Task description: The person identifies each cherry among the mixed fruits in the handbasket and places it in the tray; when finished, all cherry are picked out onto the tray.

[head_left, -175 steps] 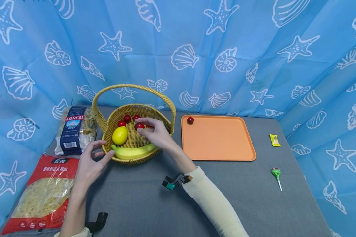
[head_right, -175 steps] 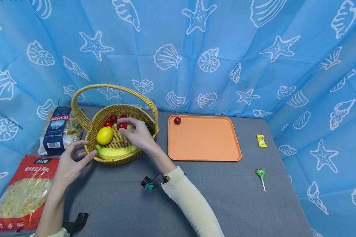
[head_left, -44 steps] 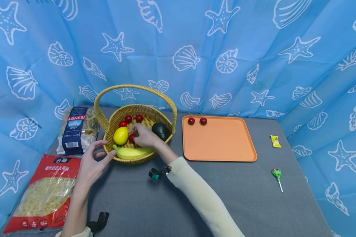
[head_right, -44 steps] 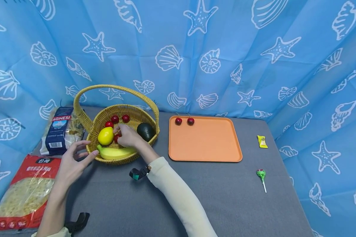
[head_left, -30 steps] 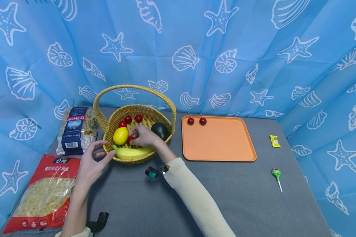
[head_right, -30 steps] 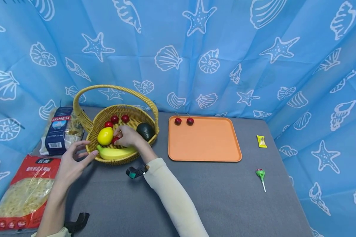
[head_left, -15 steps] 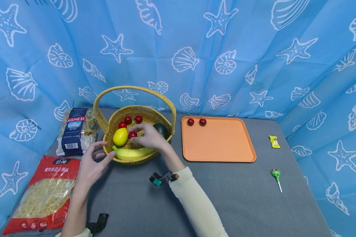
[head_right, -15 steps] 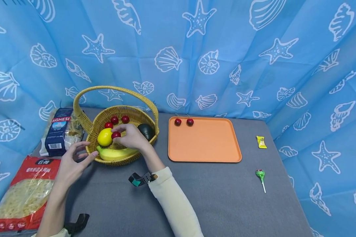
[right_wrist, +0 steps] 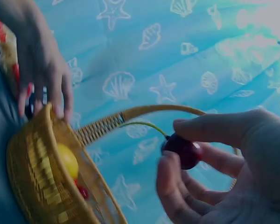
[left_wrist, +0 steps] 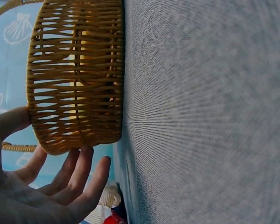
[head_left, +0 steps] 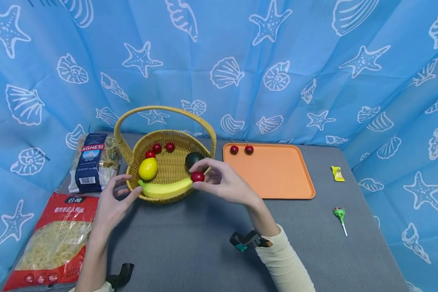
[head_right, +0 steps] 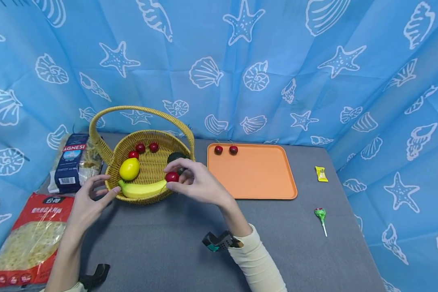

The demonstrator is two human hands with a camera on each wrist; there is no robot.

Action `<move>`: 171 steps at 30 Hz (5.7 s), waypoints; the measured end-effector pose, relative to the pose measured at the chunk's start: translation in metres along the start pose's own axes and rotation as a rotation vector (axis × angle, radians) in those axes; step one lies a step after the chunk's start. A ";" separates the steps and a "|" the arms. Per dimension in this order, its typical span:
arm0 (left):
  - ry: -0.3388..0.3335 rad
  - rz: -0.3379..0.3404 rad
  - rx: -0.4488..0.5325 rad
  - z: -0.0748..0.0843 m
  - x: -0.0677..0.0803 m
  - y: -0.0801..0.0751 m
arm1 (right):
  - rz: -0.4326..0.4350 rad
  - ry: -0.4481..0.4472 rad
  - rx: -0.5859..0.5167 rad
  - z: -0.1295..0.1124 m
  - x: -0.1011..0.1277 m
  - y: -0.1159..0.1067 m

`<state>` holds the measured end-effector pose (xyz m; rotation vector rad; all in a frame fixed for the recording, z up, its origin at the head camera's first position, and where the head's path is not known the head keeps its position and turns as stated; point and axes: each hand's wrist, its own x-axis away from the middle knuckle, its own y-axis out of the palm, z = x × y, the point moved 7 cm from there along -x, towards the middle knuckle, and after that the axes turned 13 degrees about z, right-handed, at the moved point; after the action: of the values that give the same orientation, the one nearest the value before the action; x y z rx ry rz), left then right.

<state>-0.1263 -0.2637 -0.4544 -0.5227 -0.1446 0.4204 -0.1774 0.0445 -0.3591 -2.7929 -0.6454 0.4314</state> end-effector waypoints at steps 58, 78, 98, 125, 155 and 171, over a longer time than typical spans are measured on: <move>0.001 0.003 -0.008 0.001 0.000 0.001 | 0.718 0.051 0.016 0.100 0.014 -0.140; -0.013 -0.016 -0.018 0.000 0.000 0.002 | 0.217 -0.129 -0.104 0.016 -0.041 0.027; -0.011 0.007 -0.023 0.000 0.001 -0.002 | 0.256 0.436 0.014 0.088 -0.130 0.095; -0.001 -0.005 -0.009 0.001 0.002 0.000 | 0.275 0.347 0.010 0.073 -0.120 0.095; -0.018 -0.009 -0.013 0.002 0.001 0.000 | 0.451 0.056 0.151 0.086 0.026 -0.080; -0.023 -0.004 -0.013 0.002 0.001 0.000 | 0.391 0.201 0.357 0.158 0.007 -0.087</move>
<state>-0.1259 -0.2625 -0.4527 -0.5305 -0.1709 0.4218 -0.2582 0.1498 -0.4810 -2.5610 0.0275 0.2938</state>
